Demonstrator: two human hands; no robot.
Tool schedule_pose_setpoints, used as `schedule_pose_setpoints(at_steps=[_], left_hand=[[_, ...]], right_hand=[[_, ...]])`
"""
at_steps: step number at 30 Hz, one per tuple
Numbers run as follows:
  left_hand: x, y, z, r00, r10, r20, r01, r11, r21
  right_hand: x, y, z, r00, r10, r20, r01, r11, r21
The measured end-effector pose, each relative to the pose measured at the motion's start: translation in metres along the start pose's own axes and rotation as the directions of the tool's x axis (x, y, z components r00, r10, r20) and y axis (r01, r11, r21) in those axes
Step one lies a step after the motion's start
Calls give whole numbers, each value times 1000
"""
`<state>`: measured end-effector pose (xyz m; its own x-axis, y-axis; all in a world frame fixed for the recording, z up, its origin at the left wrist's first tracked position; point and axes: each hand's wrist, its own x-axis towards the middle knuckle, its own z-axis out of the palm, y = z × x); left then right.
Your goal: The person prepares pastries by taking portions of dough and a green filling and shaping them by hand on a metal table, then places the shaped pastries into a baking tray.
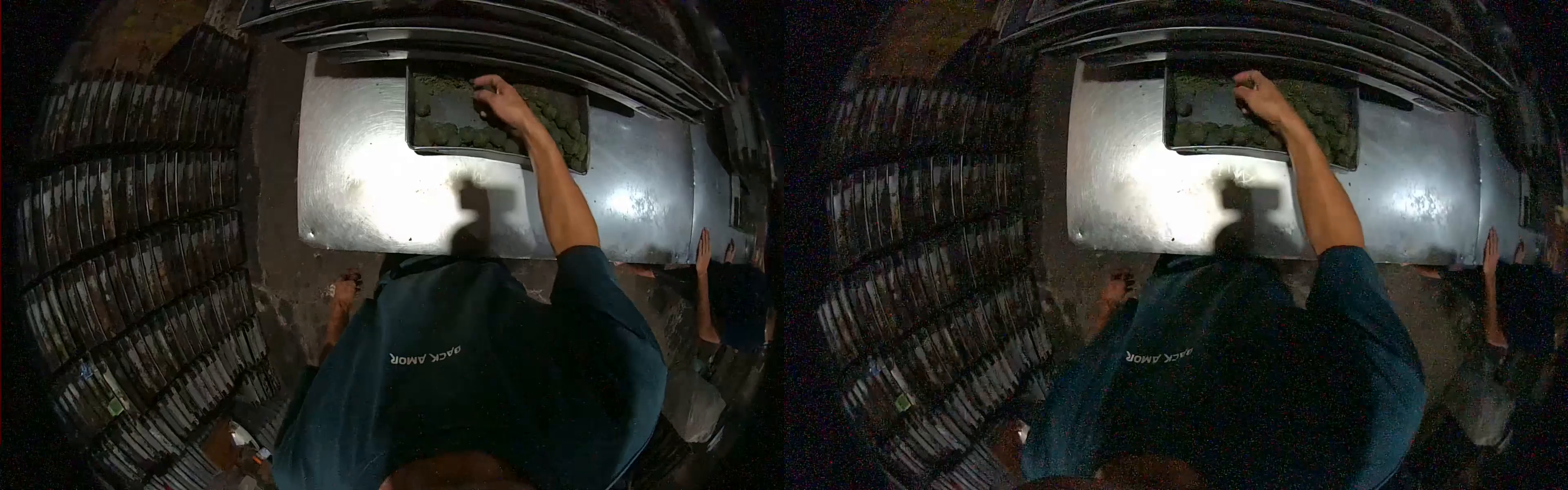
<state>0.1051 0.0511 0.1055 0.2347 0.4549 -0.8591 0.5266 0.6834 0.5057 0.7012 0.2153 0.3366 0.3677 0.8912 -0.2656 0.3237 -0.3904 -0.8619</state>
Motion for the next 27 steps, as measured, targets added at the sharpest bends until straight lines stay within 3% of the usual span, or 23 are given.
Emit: schedule_pose_setpoints(at_steps=[1,2,3,4,6,8,10,12,13,14,15,16,18,19,20,21,22,23,24,25,26,27], left_hand=[[3,-16,3,942,300,147,-247,921,-301],[6,-39,0,780,597,188,-392,700,-597],[3,-42,-5,782,595,186,-392,702,-594],[10,-44,3,783,588,201,-348,683,-643],[12,-54,2,776,582,242,-253,639,-726],[19,-67,-14,763,582,282,-146,580,-802],[28,-78,-26,742,590,319,-30,504,-863],[27,-92,-35,718,600,352,100,412,-906],[17,-108,-48,702,611,367,164,362,-918],[7,-126,-59,685,621,382,231,312,-922],[31,-119,-59,665,631,399,298,265,-917],[41,-122,-55,643,641,418,367,221,-903],[45,-121,-44,610,654,447,453,175,-874],[41,-111,-46,567,778,269,83,271,-959],[35,-98,-45,441,890,117,-311,273,-910],[35,-96,-45,432,895,113,-308,264,-914],[35,-89,-49,888,451,87,-324,749,-578],[39,-84,-54,964,-84,-251,38,983,-182],[48,-83,-58,965,-71,-251,22,981,-192],[61,-88,-60,857,508,89,-400,763,-508],[74,-97,-62,329,931,160,-460,306,-833],[84,-107,-61,322,935,152,-466,296,-834]], right_hand=[[9,14,5,997,-53,62,42,984,171],[5,11,8,996,-50,68,36,983,181],[1,1,5,988,-148,34,151,979,-140],[-2,-7,4,967,-253,30,239,860,-451],[6,14,10,956,-284,68,281,835,-473],[14,31,22,948,-273,161,283,497,-820],[16,27,20,939,-313,146,296,514,-805],[34,31,6,972,-212,97,215,654,-726],[43,41,-3,998,2,-61,-24,934,-355],[10,-4,-10,977,195,-83,-187,978,96],[11,2,-17,948,301,-104,-238,886,398],[8,6,-23,909,405,-94,-246,706,664],[1,13,-27,900,415,-136,-258,757,600],[-3,13,-28,894,419,-160,-274,793,544],[-9,12,-24,894,415,-169,-270,800,535],[-15,10,-15,914,304,-269,-132,849,512],[-22,7,-9,914,184,-363,12,880,475],[-25,4,-8,905,107,-411,54,931,361],[-11,24,-12,889,82,-450,43,964,262],[-18,9,-11,850,174,-498,-39,962,269],[-27,-2,-8,798,266,-541,-125,951,284],[-26,-1,-11,802,256,-540,-116,953,279]])
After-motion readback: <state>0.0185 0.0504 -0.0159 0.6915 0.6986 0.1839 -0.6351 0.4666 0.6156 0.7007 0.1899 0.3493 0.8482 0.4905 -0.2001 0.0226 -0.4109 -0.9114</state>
